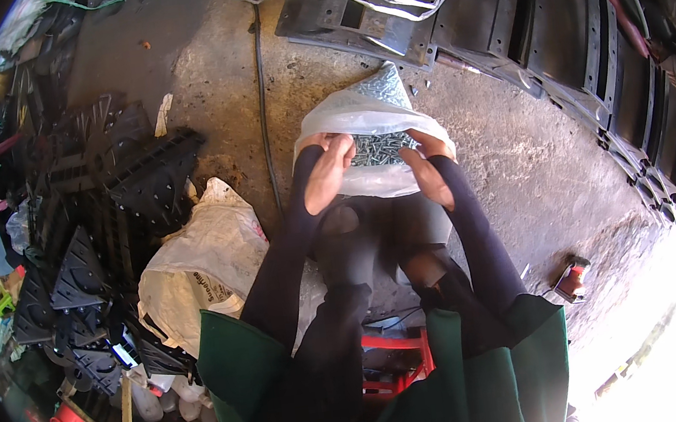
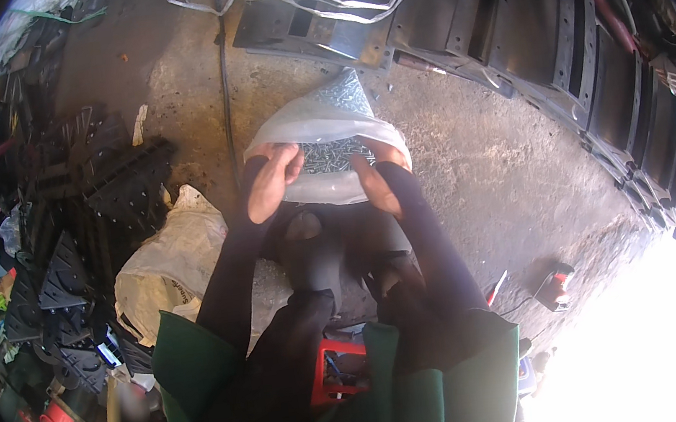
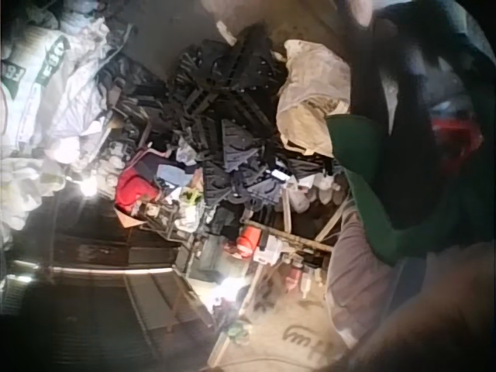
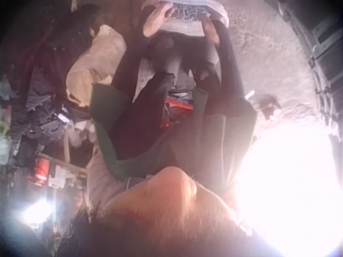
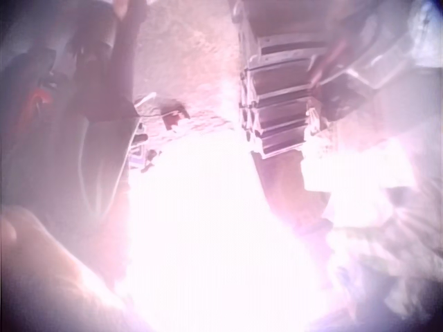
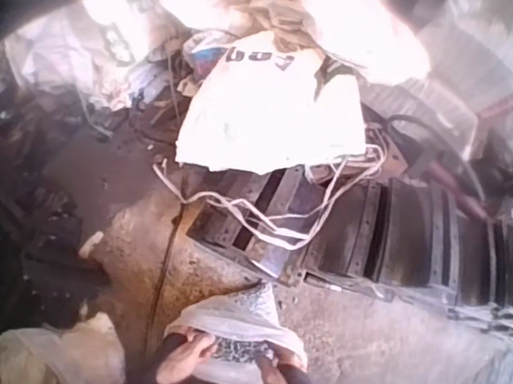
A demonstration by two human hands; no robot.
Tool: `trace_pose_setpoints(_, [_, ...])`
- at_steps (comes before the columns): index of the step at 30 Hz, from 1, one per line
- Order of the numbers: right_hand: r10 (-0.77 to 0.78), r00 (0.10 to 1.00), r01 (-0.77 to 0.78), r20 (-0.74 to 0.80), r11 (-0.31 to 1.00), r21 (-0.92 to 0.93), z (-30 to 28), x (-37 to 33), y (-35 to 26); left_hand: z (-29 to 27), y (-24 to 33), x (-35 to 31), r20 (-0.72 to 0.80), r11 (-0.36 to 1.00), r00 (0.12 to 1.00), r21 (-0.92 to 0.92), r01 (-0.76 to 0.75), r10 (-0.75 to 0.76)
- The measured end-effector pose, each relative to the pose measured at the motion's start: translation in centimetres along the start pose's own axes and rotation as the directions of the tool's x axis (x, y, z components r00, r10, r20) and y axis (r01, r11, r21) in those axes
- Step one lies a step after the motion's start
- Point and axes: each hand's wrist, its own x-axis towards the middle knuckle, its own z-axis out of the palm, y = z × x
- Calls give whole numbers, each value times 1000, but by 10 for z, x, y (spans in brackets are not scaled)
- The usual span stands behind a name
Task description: The person sits on a low stool and sorts small metal fasteners by hand, picking them from a large white sack and transferring them into smaller plastic bags. The person repeatedly scoops, inspects, and repacks the fasteners into separate containers.
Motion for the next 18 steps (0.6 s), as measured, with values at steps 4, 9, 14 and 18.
trace_pose_setpoints(4, [-219, 976, 217, -3, 971, -103, 6, -7, -8, -11, -2, 0, 83, 987, 996, -161, 21, -8])
trace_pose_setpoints(9, [-256, 865, 406, 432, 862, -303, 23, -30, -20, -13, 0, 3, 11, 959, 1000, -283, 18, -15])
trace_pose_setpoints(14, [-264, 767, 485, 585, 835, -259, 26, -35, -23, -10, -5, 8, -98, 923, 992, -382, 38, -81])
trace_pose_setpoints(18, [-125, 656, 464, 745, 844, -267, 25, -28, -24, -7, -7, 7, -102, 904, 990, -424, 46, -99])
